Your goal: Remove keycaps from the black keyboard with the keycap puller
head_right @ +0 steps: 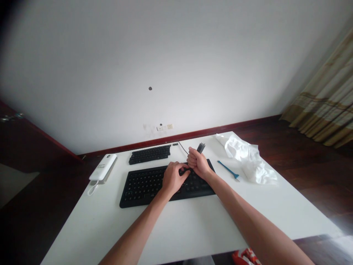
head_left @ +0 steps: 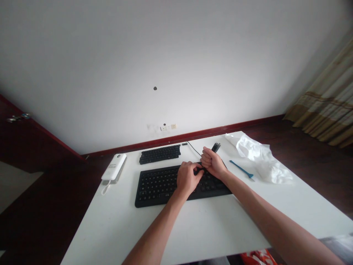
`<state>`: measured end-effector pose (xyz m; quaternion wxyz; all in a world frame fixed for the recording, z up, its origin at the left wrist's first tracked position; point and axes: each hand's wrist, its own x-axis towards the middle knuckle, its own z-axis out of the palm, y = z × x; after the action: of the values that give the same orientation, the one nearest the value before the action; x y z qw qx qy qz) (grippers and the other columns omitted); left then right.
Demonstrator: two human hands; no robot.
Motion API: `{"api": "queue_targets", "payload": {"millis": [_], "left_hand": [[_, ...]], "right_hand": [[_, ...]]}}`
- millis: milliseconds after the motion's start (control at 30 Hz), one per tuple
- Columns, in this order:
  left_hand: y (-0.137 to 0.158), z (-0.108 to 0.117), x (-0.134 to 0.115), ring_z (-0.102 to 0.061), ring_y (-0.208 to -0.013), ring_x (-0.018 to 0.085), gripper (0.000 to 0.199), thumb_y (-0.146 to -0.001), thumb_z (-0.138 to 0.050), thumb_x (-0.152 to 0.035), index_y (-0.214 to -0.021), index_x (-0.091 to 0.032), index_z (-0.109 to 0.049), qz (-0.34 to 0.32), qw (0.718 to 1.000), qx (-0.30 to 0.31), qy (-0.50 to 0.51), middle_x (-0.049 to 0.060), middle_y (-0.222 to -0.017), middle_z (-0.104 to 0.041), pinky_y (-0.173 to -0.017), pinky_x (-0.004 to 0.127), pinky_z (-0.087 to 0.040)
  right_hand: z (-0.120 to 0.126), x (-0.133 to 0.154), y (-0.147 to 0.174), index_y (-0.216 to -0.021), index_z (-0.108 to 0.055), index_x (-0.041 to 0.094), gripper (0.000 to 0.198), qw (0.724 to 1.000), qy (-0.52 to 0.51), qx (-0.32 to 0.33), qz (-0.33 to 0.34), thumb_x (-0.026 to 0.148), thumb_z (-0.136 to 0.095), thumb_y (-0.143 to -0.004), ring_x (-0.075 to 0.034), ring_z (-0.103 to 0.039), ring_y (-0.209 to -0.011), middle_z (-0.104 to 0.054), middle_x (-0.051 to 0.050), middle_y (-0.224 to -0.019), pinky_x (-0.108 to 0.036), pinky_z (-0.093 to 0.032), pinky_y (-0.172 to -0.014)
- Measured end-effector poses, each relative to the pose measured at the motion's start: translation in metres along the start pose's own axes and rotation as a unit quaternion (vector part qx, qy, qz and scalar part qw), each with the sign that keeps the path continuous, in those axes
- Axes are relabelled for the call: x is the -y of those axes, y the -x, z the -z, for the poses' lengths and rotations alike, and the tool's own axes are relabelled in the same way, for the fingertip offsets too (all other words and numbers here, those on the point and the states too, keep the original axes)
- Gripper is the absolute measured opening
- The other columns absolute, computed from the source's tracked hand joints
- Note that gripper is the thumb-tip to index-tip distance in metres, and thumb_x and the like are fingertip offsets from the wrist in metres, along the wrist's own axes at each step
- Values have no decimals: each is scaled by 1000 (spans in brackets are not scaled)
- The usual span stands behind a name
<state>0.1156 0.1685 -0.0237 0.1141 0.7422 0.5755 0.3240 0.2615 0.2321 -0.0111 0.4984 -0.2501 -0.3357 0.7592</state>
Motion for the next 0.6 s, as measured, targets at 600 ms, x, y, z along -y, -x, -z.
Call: {"api": "queue_targets", "payload": {"millis": [600], "left_hand": [[4,3,-3,-60,-96,22,24,-89,-67,-17,-112,-24,-67,-22,1000,-17,1,4,-98,-65,-90,36,-51]], "right_hand": [[5,16,-4,-71,-47,23,46,989,59,-88,101,59,-73,-84,-12,-29,-51,-35,5,-60,-28,-23,-45]]}}
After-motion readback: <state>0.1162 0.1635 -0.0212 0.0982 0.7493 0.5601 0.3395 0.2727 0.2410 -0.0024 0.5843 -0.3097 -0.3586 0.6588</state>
